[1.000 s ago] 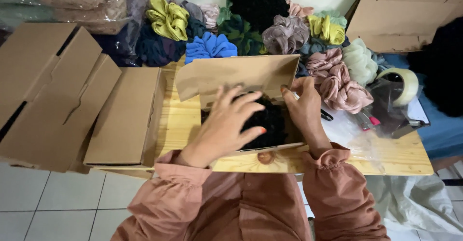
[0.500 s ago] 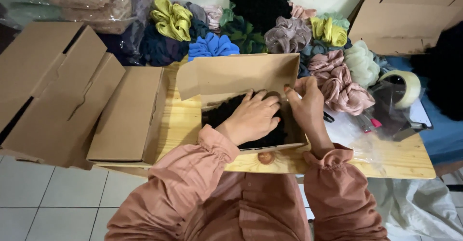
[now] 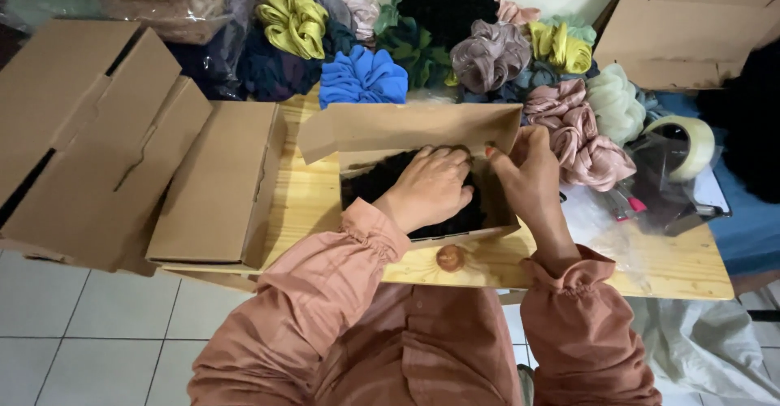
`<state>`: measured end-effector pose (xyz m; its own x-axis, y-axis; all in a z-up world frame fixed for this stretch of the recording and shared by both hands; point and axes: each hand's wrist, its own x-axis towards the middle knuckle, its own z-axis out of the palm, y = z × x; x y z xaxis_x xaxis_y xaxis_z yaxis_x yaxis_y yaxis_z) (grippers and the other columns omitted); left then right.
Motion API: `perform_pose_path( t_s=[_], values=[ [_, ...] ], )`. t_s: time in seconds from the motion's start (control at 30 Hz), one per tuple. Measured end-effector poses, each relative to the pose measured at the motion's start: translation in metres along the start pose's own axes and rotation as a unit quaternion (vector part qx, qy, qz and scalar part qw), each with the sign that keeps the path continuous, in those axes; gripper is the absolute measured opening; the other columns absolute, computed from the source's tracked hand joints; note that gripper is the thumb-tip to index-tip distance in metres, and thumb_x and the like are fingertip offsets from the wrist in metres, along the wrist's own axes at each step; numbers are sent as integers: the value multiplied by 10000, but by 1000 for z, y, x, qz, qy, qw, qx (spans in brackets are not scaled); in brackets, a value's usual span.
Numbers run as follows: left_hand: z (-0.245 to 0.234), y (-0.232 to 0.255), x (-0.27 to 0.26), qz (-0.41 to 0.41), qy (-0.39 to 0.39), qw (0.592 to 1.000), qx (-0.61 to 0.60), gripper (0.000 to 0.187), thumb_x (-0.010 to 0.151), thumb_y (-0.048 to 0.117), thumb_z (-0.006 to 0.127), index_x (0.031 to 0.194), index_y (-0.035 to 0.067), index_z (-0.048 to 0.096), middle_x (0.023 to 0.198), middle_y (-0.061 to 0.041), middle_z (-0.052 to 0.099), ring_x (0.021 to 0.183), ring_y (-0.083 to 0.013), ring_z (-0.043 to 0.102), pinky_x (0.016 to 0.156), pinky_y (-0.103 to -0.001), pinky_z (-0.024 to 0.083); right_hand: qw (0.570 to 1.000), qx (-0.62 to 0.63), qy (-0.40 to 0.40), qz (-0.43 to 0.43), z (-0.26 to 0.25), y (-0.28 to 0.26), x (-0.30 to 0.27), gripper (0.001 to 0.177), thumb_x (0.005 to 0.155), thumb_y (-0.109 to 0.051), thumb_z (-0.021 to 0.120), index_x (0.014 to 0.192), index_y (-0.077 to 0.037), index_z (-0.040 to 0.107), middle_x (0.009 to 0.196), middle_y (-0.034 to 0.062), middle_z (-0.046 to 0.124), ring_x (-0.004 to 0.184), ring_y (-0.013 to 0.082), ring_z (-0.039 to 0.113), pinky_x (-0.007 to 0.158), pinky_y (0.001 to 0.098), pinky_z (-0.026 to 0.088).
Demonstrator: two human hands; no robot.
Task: Using a tagging gun to attach plastic fasteners to fabric scrunchies and then placing them into a cardboard box, including some box assembly.
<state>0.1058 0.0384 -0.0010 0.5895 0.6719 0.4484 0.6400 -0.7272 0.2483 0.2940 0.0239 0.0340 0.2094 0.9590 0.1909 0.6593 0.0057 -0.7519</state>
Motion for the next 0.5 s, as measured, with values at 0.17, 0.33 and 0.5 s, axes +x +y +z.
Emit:
perform_pose_path(
  t_s=[0.17,0.33,0.5],
  values=[
    [6,-2,1,-1,1,1000,3,447,865,394,479,939,30,727,983,-140,679,920,-342,647,804,-496,463,1000,-18,-20,-3,-11,-11,2,436,877,-343,728,1213,-112,574,1019,179,731,1055,376,689,873,520,523],
    [10,-5,3,25,14,1000,10,414,874,387,497,924,42,721,936,-126,652,866,-327,632,761,-462,430,990,-134,-12,-51,-10,4,33,414,917,-353,659,1256,-134,568,995,225,704,1039,467,661,899,582,491],
    [14,-5,5,13,5,1000,13,413,891,384,508,985,45,726,984,-128,667,888,-316,647,777,-454,422,979,-182,-1,-87,-7,-3,32,380,940,-312,606,1278,-144,568,940,243,700,984,485,674,883,581,504]
  ],
)
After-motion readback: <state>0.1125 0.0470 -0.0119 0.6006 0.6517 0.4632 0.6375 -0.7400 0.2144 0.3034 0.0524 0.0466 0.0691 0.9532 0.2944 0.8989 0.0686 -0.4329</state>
